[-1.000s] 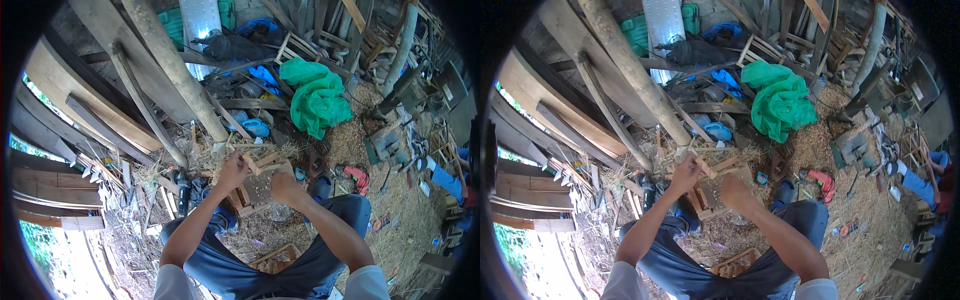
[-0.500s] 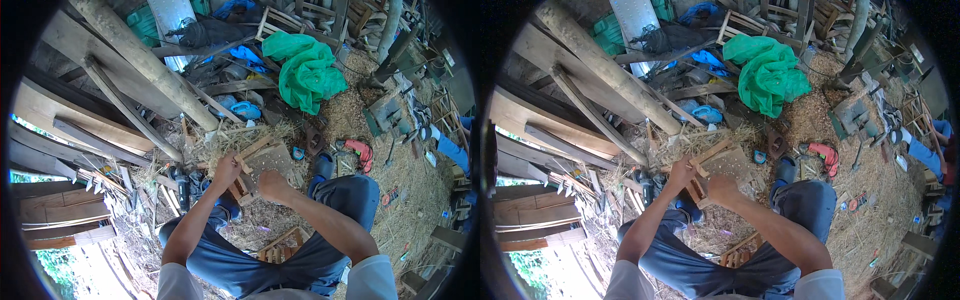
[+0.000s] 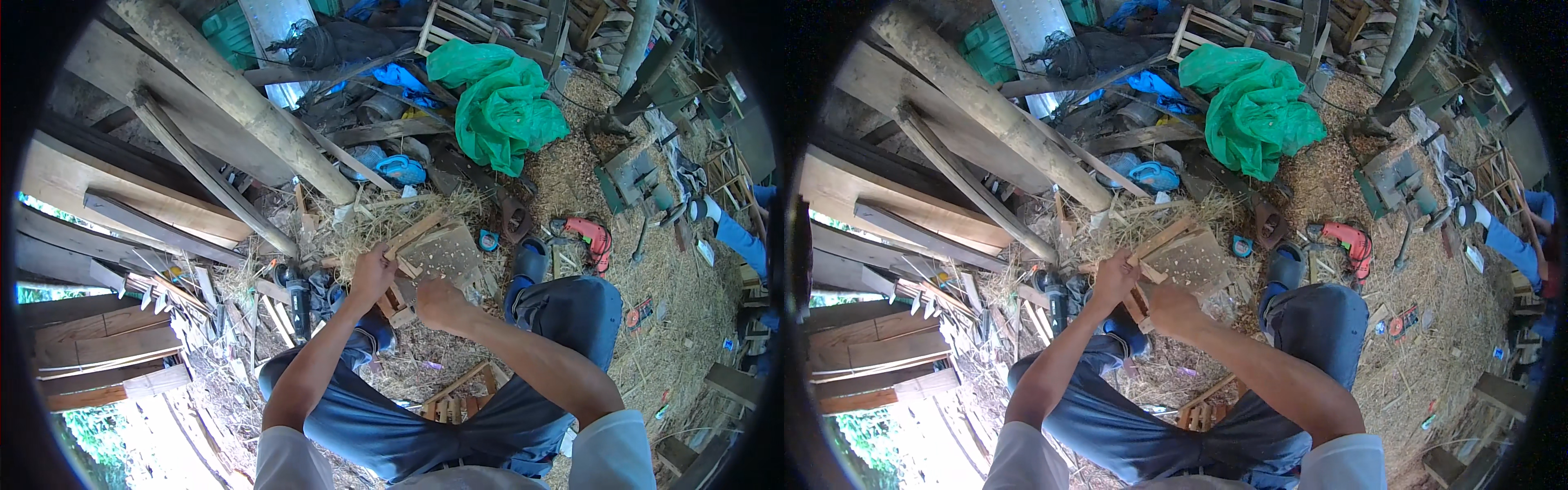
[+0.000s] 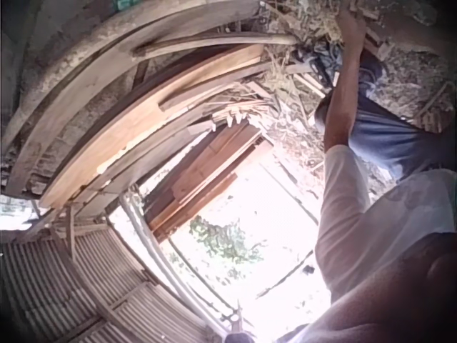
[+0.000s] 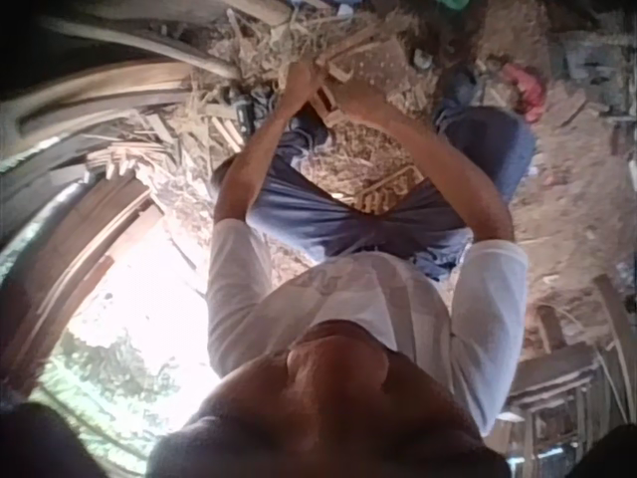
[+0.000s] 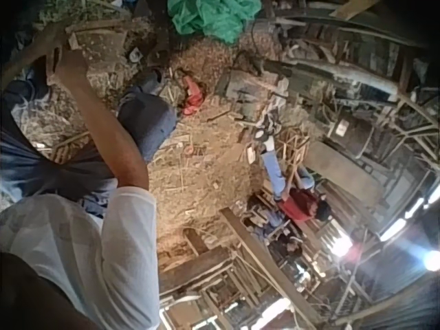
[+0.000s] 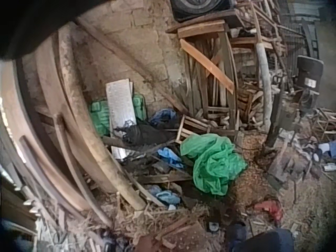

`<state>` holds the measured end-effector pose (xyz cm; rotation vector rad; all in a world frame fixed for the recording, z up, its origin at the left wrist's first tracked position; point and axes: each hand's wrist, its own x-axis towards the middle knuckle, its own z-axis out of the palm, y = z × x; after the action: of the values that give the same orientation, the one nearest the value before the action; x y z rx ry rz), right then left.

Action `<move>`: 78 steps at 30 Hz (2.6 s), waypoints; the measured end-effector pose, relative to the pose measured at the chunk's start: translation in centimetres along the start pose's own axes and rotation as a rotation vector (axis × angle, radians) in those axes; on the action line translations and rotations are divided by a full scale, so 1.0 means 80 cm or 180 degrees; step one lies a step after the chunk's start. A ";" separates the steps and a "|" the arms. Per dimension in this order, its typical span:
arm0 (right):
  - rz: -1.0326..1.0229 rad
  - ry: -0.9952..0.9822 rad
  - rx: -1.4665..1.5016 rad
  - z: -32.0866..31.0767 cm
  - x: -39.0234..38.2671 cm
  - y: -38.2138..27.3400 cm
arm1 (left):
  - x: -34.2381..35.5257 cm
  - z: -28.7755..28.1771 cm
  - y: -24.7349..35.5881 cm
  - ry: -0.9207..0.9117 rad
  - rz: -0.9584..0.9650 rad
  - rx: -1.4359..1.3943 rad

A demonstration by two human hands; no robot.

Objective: The person carves a small wooden piece using a knife, shaving off wood and turning the piece by hand.

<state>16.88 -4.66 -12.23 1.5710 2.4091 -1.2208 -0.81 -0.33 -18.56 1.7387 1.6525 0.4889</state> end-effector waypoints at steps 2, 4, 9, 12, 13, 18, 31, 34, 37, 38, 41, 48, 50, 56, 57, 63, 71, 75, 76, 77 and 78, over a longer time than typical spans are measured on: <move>-0.0156 -0.0021 -0.0079 0.010 0.002 0.001 | 0.000 -0.001 -0.004 -0.0029 0.0130 0.0213; 0.0000 0.0093 0.0058 0.010 0.000 -0.006 | -0.001 -0.003 -0.006 -0.0040 0.0056 0.0101; -0.0509 0.0331 -0.0131 0.042 0.012 0.012 | 0.000 0.004 -0.008 0.0109 -0.0046 -0.0253; -0.0422 0.0067 -0.0283 0.039 0.015 0.014 | -0.003 -0.001 0.003 -0.0030 -0.0091 -0.0140; -0.0314 -0.0177 -0.0376 0.035 0.015 0.012 | -0.005 0.000 0.009 -0.0041 -0.0115 0.0000; -0.0028 -0.0056 -0.0299 0.019 0.028 0.000 | -0.012 0.003 0.001 -0.0029 0.0398 -0.0060; -0.0608 0.0584 -0.0176 0.066 0.031 0.029 | 0.000 0.013 0.011 -0.0083 0.0087 -0.0136; -0.0583 0.0391 -0.0128 0.027 0.025 0.001 | -0.010 0.010 -0.008 0.0097 0.0253 -0.0052; -0.0193 0.0315 0.0098 0.044 0.043 0.012 | -0.010 0.014 0.003 0.0050 0.0208 -0.0483; -0.0194 0.0329 0.0109 0.053 0.051 0.015 | -0.011 0.015 0.004 0.0059 0.0162 -0.0443; 0.0196 0.0567 0.0436 0.064 0.067 0.023 | -0.021 0.019 0.010 0.0248 0.0681 -0.0084; -0.0055 0.0204 -0.0300 0.052 0.064 0.029 | -0.008 0.018 0.014 -0.0021 0.0124 -0.0428; -0.0534 0.0244 -0.0966 0.058 0.066 0.030 | -0.012 0.012 0.016 -0.0047 -0.0033 -0.0399; -0.0144 -0.0021 0.0224 0.003 0.018 -0.019 | -0.012 0.011 0.005 0.0072 0.0091 0.0006; 0.0030 -0.0056 0.0405 -0.005 0.015 -0.022 | -0.011 0.012 0.006 0.0158 0.0072 -0.0141; 0.0284 0.0497 0.0451 0.019 0.032 -0.011 | -0.012 0.015 0.010 0.0327 0.0130 -0.0416; 0.1079 -0.0189 0.1355 0.007 0.047 0.009 | -0.017 0.026 0.016 0.0337 0.0550 0.0146; 0.0368 0.0063 0.0450 0.026 0.037 0.010 | -0.014 0.020 0.018 0.0146 0.0200 -0.0505; 0.0152 -0.0026 0.0305 0.030 0.036 0.012 | -0.016 0.020 0.021 0.0141 0.0177 -0.0405; 0.0149 -0.0040 0.0296 0.024 0.032 0.008 | -0.018 0.017 0.022 0.0144 0.0148 -0.0291; 0.0183 0.0049 0.0455 0.015 0.027 0.004 | -0.020 0.017 0.018 0.0151 0.0133 -0.0296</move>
<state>15.60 -3.67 -14.16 1.6796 2.3148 -1.4036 0.93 -2.13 -18.25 1.7082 1.6030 0.6212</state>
